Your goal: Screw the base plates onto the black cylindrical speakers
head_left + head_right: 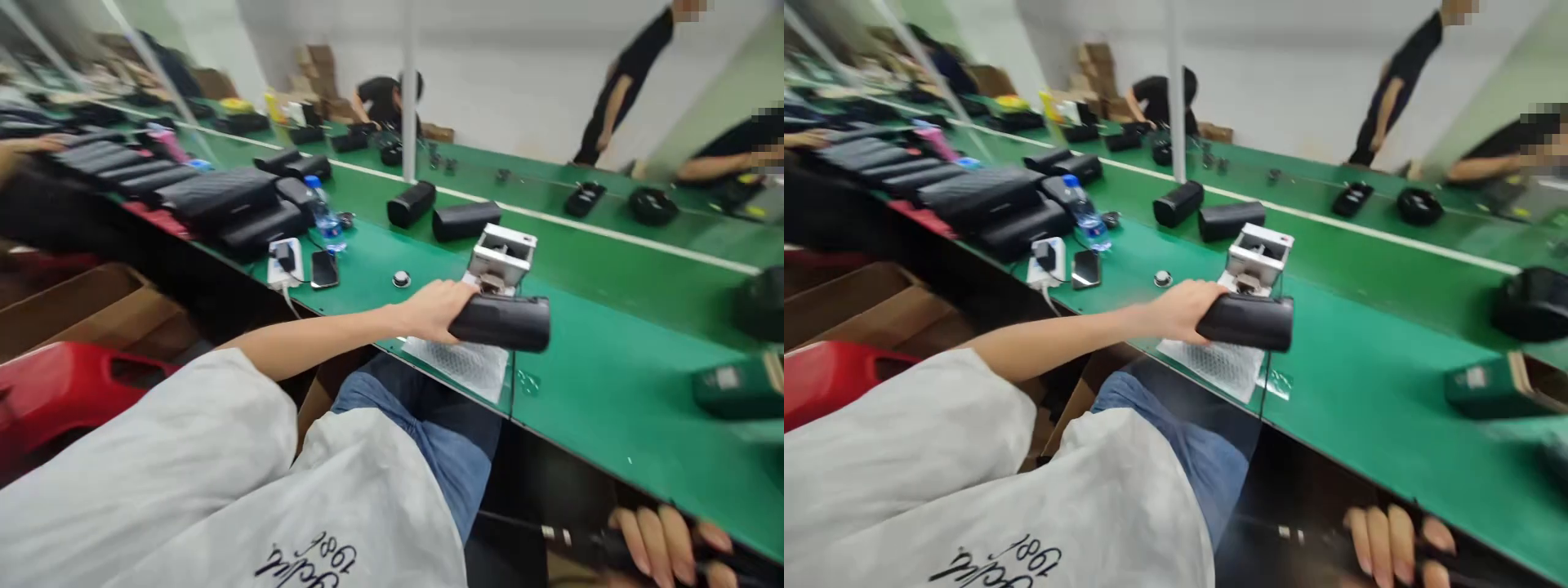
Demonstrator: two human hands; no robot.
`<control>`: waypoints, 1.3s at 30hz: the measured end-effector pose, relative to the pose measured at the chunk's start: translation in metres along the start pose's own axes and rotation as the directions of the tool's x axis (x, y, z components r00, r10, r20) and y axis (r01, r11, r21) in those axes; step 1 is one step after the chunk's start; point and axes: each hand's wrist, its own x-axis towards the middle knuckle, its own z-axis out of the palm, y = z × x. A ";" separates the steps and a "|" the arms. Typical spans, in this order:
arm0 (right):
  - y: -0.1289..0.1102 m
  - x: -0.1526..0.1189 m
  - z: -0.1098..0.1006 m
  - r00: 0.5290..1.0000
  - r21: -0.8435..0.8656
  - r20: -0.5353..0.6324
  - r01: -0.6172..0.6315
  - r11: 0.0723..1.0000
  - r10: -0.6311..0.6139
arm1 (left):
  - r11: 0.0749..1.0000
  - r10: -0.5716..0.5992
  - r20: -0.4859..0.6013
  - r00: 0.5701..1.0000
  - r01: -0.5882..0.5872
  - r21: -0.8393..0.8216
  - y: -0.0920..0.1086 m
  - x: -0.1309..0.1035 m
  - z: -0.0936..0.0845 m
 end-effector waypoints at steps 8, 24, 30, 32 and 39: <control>-0.016 -0.013 0.031 0.980 0.019 0.069 0.188 0.982 -0.189 | 0.963 0.193 -0.015 0.981 -0.186 0.195 -0.012 -0.014 0.041; -0.091 0.071 0.169 0.812 -0.209 0.199 0.583 0.785 -0.550 | 0.865 0.049 -0.118 0.992 -0.101 -0.492 -0.068 -0.084 0.060; -0.012 0.141 0.278 0.583 -0.190 0.372 0.809 0.556 -0.722 | 0.695 0.045 -0.049 0.998 -0.067 -0.716 -0.078 -0.086 0.083; 0.017 0.161 0.302 0.524 -0.115 0.422 0.840 0.530 -0.740 | 0.672 0.026 -0.050 0.998 -0.055 -0.738 -0.080 -0.087 0.090; 0.063 0.213 0.324 0.564 -0.245 0.474 0.822 0.514 -0.676 | 0.660 -0.003 -0.073 0.997 -0.052 -0.749 -0.075 -0.094 0.099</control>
